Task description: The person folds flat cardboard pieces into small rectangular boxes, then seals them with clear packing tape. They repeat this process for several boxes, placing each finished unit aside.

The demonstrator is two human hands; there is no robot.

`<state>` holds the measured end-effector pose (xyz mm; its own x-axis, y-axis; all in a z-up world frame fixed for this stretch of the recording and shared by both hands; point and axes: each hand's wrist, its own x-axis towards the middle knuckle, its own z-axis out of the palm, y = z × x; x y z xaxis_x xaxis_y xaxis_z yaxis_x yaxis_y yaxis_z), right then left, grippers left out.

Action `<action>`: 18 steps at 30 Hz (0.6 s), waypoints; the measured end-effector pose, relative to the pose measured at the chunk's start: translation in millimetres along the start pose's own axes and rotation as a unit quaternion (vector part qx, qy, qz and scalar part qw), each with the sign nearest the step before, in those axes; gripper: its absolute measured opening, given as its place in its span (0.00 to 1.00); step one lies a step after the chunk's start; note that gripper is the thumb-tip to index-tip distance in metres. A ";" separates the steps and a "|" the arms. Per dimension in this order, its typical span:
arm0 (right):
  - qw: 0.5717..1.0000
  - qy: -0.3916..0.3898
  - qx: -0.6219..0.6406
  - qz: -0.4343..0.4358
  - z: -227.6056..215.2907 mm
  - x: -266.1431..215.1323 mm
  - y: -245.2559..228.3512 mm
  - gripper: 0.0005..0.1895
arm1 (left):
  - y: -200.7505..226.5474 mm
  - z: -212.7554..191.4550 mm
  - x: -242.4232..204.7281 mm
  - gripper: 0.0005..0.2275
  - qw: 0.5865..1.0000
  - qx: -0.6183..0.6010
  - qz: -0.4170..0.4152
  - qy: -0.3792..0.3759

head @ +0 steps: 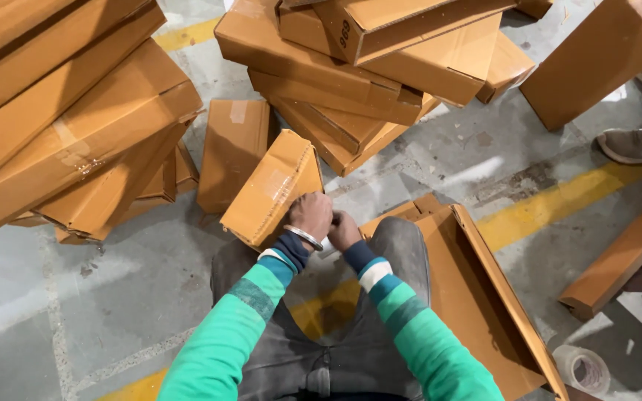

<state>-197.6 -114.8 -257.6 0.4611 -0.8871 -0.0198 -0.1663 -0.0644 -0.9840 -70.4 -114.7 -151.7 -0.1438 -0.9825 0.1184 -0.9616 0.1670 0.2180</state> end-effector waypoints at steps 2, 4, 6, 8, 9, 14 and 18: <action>0.951 0.150 -0.271 -0.014 8.6 -23.3 -48.5 0.07 | 6.2 -8.3 -1.9 0.10 0.996 -0.073 -0.036 0.045; 0.934 0.188 -0.285 -0.102 -0.1 -53.0 -100.0 0.07 | -7.7 14.3 -2.9 0.10 0.996 -0.022 -0.029 0.085; 0.909 0.227 -0.292 -0.192 -13.0 -62.4 -150.8 0.08 | -17.8 17.0 0.9 0.09 0.991 0.034 -0.020 0.126; 0.929 0.264 -0.253 -0.064 -29.9 -63.2 -199.4 0.07 | -17.2 4.9 -2.1 0.10 0.995 0.003 -0.062 -0.073; 0.929 0.263 -0.253 -0.066 -31.6 -49.7 -227.8 0.07 | -34.8 69.5 -4.6 0.10 0.995 0.003 -0.064 -0.072; 0.855 0.096 -0.346 -0.374 -7.3 35.6 -310.0 0.07 | -21.0 94.3 -0.6 0.17 0.978 0.145 0.037 -0.145; 0.833 0.022 -0.434 -0.341 20.4 73.7 -279.2 0.06 | -57.2 205.8 -5.6 0.23 0.964 0.061 0.172 0.193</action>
<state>-99.4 -152.9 12.0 0.6773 -0.5233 0.5171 -0.4554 -0.8503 -0.2639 -62.8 -135.8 -364.2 -0.3840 -0.7633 0.5196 -0.8963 0.4433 -0.0112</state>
